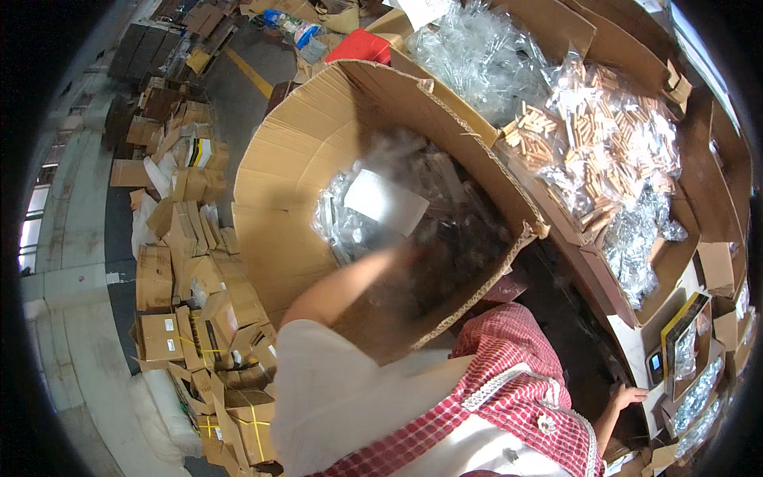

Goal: The person repeatedly picks small plastic-wrapped items from open boxes, places them on a digital scale, and then transfers them into a larger cardboard box. The process is repeated continuously throughout the clip.

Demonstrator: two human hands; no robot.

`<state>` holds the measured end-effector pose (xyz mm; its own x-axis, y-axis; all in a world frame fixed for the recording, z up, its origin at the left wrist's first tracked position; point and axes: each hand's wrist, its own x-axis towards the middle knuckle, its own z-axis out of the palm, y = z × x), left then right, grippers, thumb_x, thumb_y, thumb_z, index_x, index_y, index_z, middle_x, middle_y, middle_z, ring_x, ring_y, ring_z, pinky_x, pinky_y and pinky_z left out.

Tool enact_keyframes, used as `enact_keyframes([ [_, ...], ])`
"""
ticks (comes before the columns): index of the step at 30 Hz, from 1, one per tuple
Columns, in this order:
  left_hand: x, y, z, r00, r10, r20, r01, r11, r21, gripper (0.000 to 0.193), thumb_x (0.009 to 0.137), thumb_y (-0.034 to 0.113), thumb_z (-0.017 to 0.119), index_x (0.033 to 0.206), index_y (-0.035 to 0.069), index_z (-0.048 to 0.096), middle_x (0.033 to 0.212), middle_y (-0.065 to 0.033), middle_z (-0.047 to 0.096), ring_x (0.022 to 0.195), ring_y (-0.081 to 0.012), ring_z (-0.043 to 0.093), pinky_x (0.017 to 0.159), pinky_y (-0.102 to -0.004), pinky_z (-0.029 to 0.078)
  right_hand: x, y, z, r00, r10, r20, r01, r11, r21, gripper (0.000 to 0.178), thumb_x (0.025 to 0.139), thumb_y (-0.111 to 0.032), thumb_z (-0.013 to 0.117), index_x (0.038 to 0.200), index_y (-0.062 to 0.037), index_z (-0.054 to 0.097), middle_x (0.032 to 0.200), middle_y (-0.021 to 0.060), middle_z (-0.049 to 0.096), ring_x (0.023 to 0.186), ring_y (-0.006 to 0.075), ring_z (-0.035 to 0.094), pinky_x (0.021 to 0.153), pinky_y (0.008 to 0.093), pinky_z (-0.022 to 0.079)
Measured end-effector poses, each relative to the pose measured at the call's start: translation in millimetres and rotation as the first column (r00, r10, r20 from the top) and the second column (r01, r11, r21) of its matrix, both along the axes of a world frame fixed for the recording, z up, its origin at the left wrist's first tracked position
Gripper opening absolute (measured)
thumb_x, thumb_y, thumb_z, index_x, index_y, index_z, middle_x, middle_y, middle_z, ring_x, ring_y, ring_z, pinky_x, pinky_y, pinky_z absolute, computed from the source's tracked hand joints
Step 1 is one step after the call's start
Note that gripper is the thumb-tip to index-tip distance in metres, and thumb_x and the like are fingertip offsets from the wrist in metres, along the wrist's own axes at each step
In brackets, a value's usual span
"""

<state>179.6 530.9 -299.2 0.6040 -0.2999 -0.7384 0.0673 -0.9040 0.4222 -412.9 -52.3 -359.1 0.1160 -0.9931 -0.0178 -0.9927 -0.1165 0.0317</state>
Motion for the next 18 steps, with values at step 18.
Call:
enact_keyframes([
  [18, -46.1, -235.8, 343.3, 0.990, -0.069, -0.123, -0.070, 0.511, -0.856, 0.066, 0.092, 0.018, 0.068, 0.147, -0.005, 0.040, 0.120, -0.0087, 0.065, 0.103, -0.0112, 0.063, 0.088, -0.0240, 0.050, 32.2, 49.7, 50.9, 0.928, 0.171, 0.331, -0.129, 0.981, -0.144, 0.113, 0.073, 0.004, 0.076, 0.160, -0.0073, 0.005, 0.165, 0.0209, -0.005, 0.147, 0.0423, 0.028, 0.104, 0.0424, 0.051],
])
